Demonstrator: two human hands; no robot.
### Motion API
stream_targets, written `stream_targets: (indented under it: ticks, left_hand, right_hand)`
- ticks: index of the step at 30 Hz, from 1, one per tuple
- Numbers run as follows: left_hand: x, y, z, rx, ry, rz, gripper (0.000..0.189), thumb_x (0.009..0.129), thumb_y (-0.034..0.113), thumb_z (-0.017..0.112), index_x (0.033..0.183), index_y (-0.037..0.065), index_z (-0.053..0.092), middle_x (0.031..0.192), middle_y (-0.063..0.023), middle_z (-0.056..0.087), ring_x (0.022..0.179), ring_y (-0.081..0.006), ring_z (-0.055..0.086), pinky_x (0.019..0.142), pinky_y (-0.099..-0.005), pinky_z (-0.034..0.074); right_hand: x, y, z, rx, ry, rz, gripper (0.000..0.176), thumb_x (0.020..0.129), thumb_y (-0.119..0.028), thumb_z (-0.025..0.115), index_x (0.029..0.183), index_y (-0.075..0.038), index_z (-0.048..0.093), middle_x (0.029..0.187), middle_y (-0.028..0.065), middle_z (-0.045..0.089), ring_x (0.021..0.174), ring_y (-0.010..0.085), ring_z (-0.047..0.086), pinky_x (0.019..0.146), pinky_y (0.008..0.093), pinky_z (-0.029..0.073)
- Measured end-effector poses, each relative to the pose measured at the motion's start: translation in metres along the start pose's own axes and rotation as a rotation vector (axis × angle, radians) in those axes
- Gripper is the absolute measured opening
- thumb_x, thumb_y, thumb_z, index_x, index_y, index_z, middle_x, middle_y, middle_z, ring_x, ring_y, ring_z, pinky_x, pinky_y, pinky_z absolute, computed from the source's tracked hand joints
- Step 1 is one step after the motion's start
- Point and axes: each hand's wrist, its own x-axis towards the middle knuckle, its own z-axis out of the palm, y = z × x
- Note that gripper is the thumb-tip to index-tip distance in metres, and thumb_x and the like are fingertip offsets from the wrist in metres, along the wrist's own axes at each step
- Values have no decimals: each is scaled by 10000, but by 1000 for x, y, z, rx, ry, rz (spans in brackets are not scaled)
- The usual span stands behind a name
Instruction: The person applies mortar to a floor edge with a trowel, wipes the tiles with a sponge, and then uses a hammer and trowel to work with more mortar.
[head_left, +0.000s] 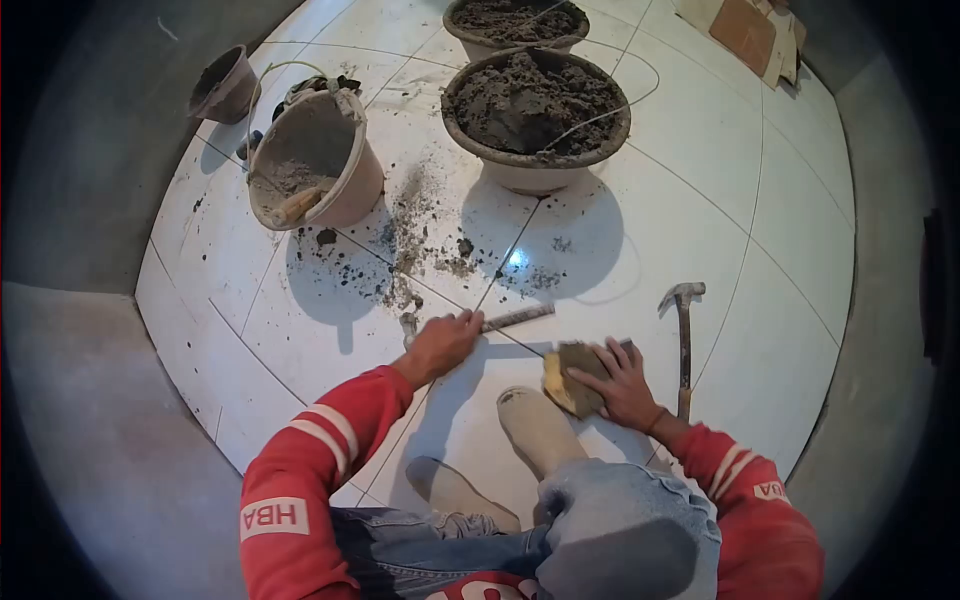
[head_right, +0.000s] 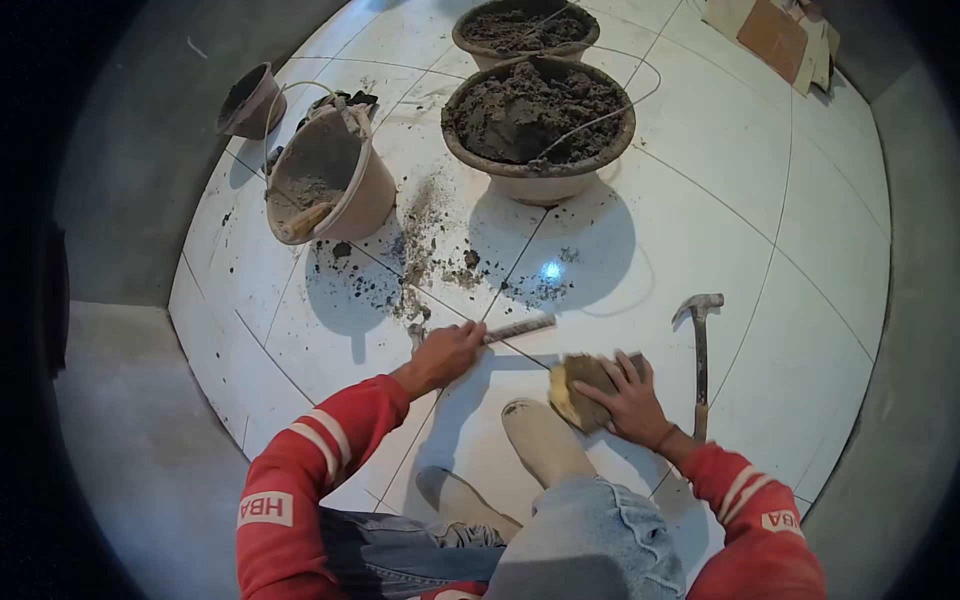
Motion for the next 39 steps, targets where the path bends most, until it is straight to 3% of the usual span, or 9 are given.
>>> stream_targets:
  ticks: [5, 9, 12, 14, 21, 27, 31, 37, 39]
  left_hand:
    - [-26, -15, -68, -384, 268, -291, 255, 873, 74, 570, 1104, -23, 524, 807, -201, 655, 758, -424, 649, 702, -475, 523]
    - [-81, -36, -110, -727, 481, -438, 166, 964, 105, 556, 1066, -20, 515, 753, -98, 615, 718, -221, 700, 680, -374, 556]
    - [-138, -48, -136, -926, 598, -575, 152, 1022, 135, 514, 1059, -12, 517, 807, -80, 615, 720, -213, 696, 682, -355, 579]
    - [-169, -43, -150, -1030, 726, -693, 180, 1056, 178, 499, 1031, 1, 515, 819, -87, 613, 708, -206, 687, 691, -347, 596]
    - [-228, -52, -134, -1000, 989, -936, 224, 1060, 252, 467, 981, 46, 506, 815, -84, 629, 723, -248, 721, 663, -368, 610]
    - [-226, -37, -107, -1191, 957, -868, 266, 1040, 321, 549, 1035, 55, 543, 904, -99, 689, 886, -274, 746, 796, -403, 610]
    - [-193, -23, -60, -1305, 973, -703, 234, 1059, 228, 555, 1021, 14, 640, 925, -70, 703, 902, -168, 698, 823, -319, 572]
    - [-105, -4, 2, -1442, 1175, -426, 186, 994, 150, 662, 1074, 7, 573, 1004, -65, 652, 936, -157, 662, 843, -304, 555]
    - [-84, 4, 13, -1322, 1291, -367, 129, 965, 147, 682, 1004, 37, 628, 1004, -47, 569, 930, -161, 610, 829, -326, 513]
  right_hand:
    - [146, 3, 16, -16, 191, -87, 742, 762, -220, 732, 1457, -362, 515, 1502, 172, 436, 1375, 434, 396, 1099, 695, 261]
    - [288, -2, -1, 80, 414, 73, 733, 755, -154, 707, 1443, -335, 531, 1414, 175, 499, 1320, 426, 439, 1110, 720, 251]
    - [307, -49, -39, 595, 154, 85, 693, 773, -162, 694, 1427, -336, 545, 1355, 157, 529, 1284, 385, 457, 1077, 700, 287]
    - [275, -95, -20, 62, 396, -201, 657, 780, -169, 697, 1398, -352, 573, 1255, 143, 553, 1198, 351, 499, 1014, 651, 336]
    - [185, -140, 86, 225, 97, -818, 429, 896, -295, 578, 1320, -336, 629, 1205, 122, 572, 1212, 336, 518, 1071, 712, 312]
    - [327, -111, 22, 126, 280, -91, 675, 737, -224, 758, 1384, -313, 585, 1312, 156, 521, 1251, 357, 466, 1076, 661, 306]
    - [297, -86, -25, 18, 402, -219, 899, 606, -254, 873, 1440, -283, 539, 1254, 137, 496, 1199, 358, 457, 1027, 534, 336]
    - [197, -62, -40, -212, 190, 33, 1009, 585, -221, 909, 1487, -252, 457, 1488, 213, 359, 1346, 435, 374, 1077, 646, 291]
    - [175, -69, -61, -251, 280, -56, 1022, 589, -216, 902, 1499, -208, 436, 1435, 228, 439, 1329, 401, 428, 1064, 580, 349]
